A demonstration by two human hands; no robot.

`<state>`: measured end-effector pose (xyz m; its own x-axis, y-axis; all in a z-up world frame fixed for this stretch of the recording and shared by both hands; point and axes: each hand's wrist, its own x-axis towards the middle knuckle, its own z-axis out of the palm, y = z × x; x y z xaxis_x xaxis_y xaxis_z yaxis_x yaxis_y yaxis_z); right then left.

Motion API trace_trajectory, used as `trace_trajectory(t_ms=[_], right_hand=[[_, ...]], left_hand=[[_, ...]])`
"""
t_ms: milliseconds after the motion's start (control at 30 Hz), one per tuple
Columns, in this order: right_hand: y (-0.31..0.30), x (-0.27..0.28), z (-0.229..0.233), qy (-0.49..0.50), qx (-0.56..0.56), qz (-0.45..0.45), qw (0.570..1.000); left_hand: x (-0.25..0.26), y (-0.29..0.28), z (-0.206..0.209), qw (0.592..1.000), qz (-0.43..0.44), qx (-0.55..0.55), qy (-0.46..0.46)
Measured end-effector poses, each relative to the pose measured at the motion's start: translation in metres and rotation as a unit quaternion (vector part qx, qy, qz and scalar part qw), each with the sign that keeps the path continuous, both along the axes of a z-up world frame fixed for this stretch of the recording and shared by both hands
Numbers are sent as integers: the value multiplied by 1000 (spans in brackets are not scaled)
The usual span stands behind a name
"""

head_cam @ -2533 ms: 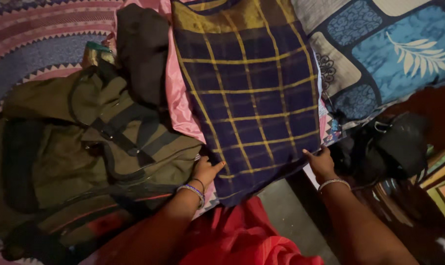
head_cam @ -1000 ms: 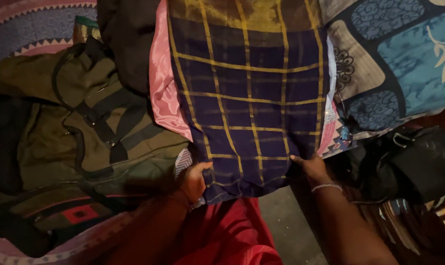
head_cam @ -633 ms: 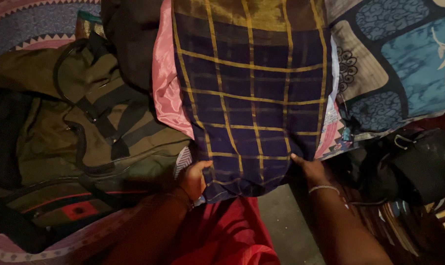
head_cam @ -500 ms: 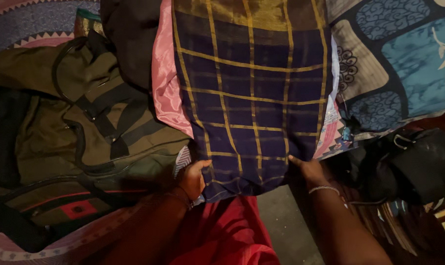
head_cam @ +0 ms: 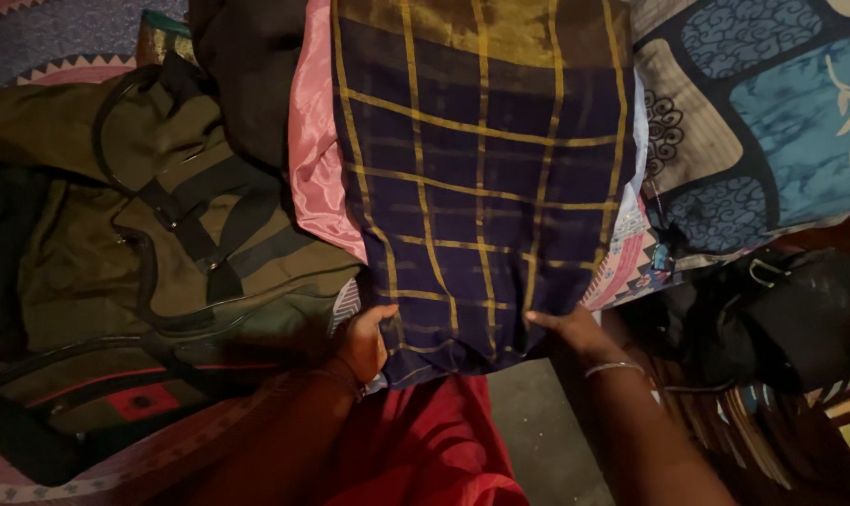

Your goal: The person folds a dark garment with a yellow grid pattern on a bed and places it inside a green bag.

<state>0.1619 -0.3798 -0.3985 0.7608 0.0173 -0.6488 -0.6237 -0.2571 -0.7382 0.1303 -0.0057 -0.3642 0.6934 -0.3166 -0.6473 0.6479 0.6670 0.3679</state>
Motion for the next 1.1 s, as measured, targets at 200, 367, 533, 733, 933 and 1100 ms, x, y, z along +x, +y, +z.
trace_trajectory(t_ms=[200, 367, 533, 733, 933, 1100], right_hand=[[11, 7, 19, 26, 52, -5, 998], [-25, -8, 14, 72, 177, -89, 978], [-46, -15, -18, 154, 265, -123, 944], [-27, -21, 74, 11, 279, -172, 945], [-8, -25, 221, -58, 340, -203, 916], [-17, -26, 305, -51, 444, -219, 867]], left_hand=[[-1, 8, -6, 1000, -3, -9, -14], [-2, 12, -6, 1000, 4, 22, -8], [-6, 18, 4, 999, -14, 25, -15], [4, 29, 63, 996, -66, -11, -60], [38, 37, 175, 981, -146, -32, -122], [59, 52, 274, 964, -154, -54, -212]])
